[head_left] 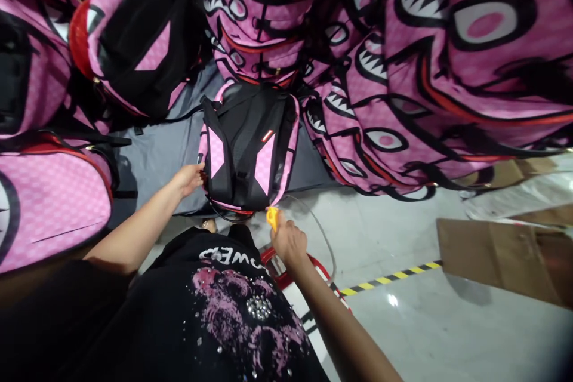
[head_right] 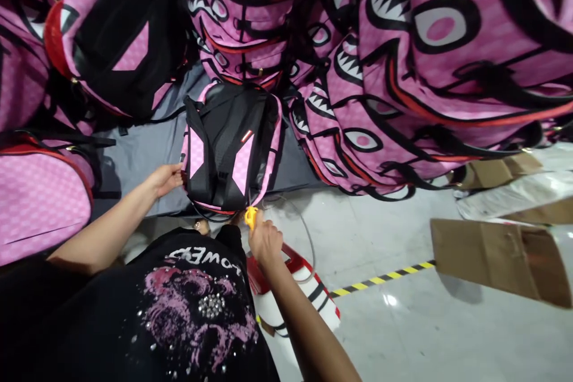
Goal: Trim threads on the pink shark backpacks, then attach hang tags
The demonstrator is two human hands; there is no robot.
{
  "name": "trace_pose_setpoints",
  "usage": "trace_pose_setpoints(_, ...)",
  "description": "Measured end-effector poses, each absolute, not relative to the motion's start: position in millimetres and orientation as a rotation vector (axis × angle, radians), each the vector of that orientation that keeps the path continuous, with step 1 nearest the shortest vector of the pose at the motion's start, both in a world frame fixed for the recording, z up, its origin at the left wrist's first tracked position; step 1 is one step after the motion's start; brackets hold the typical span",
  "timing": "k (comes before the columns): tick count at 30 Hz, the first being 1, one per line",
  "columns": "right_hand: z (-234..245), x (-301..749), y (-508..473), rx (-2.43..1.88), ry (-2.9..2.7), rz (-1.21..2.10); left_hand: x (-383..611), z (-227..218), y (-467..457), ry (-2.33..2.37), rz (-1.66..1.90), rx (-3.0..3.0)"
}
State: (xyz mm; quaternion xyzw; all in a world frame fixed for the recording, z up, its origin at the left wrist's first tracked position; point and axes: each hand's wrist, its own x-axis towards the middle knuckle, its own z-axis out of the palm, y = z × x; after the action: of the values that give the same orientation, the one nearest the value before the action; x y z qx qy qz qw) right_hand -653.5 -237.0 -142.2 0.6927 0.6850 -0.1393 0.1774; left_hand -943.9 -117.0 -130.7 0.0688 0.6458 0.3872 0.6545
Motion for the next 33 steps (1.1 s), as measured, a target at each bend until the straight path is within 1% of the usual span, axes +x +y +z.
trace_pose_setpoints(3, -155.3, -648.5, -233.1, 2.095, 1.881, -0.351, -943.1, -128.6, -114.6, 1.421, 0.817, 0.047)
trace_pose_setpoints(9, -184.8, -641.9, -226.0, 2.092, 1.983, -0.385, -903.4, -138.8, -123.3, 1.178, 1.068, -0.123)
trace_pose_setpoints(15, -201.1, -631.0, -223.6, 2.207, 1.975, -0.48, -872.0, -158.3, -125.0, 0.947, 1.058, -0.227)
trace_pose_setpoints(19, -197.7, -623.6, -217.6, 2.167, 1.885, -0.566, -877.4, -175.5, -130.2, 0.844, 1.032, -0.181)
trace_pose_setpoints(24, -179.7, -616.7, -216.0, 2.155, 1.831, -0.631, -893.6, -189.8, -133.8, 0.629, 0.922, -0.099)
trace_pose_setpoints(28, -166.6, -615.4, -218.5, 2.139, 1.78, -0.655, -899.3, -191.3, -132.9, 0.512, 0.905, -0.042)
trace_pose_setpoints(33, -158.1, -612.1, -230.8, 2.171, 1.804, -0.661, -897.0, -183.4, -131.7, 0.6, 0.923, -0.061)
